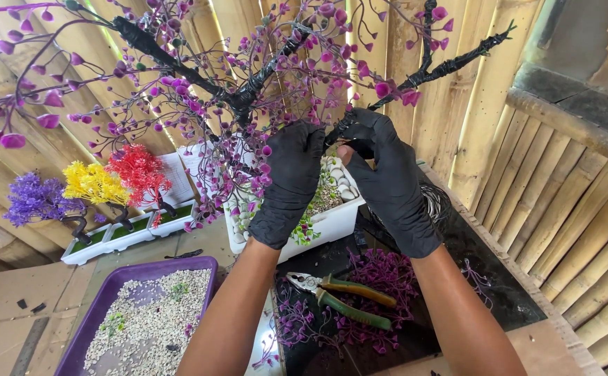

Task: Attaching artificial purple flowers to a wire frame to complete a bonsai tree arrangement.

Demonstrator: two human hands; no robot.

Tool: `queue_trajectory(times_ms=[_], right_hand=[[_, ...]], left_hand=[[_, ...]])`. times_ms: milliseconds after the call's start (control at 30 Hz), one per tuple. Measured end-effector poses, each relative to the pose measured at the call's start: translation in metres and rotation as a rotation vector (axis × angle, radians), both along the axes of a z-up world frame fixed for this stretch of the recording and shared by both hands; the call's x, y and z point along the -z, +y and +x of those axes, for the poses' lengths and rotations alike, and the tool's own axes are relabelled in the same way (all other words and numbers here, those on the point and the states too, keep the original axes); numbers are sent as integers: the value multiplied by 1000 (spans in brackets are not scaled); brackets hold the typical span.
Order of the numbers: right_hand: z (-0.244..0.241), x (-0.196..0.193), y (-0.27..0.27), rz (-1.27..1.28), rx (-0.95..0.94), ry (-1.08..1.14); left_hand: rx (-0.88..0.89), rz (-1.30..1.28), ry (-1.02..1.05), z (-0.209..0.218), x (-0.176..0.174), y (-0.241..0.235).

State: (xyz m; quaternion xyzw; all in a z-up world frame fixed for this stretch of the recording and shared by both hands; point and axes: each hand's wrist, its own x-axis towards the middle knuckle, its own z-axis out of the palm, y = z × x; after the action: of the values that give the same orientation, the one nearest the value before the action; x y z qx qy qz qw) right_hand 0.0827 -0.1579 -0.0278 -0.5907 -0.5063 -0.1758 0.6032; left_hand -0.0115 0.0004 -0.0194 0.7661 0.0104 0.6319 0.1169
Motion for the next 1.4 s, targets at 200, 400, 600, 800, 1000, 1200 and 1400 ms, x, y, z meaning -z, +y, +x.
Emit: queue_trajectory(times_ms=[200,400,600,800,1000,1200,1400], right_hand=[[-14,-14,-9,69,-53,-17],[-10,-9,-8,21,-74,42],[-7,-7,-4,50,-72,29],[-5,-6,-2,42,-26,11],[-9,-7,0,90,-38,11],[2,1,3,78,-49,36],[-14,-11,-7,70,-40,44]], left_hand=[[-14,-4,49,-3,-7,-5],[-165,96,74,-8,-5,-14],[-243,104,128,-1,5,-7],[-120,138,70,0,13,2],[-181,112,-4,17,41,31],[-64,-10,68,20,37,34],[-47,-5,82,4,19,20]])
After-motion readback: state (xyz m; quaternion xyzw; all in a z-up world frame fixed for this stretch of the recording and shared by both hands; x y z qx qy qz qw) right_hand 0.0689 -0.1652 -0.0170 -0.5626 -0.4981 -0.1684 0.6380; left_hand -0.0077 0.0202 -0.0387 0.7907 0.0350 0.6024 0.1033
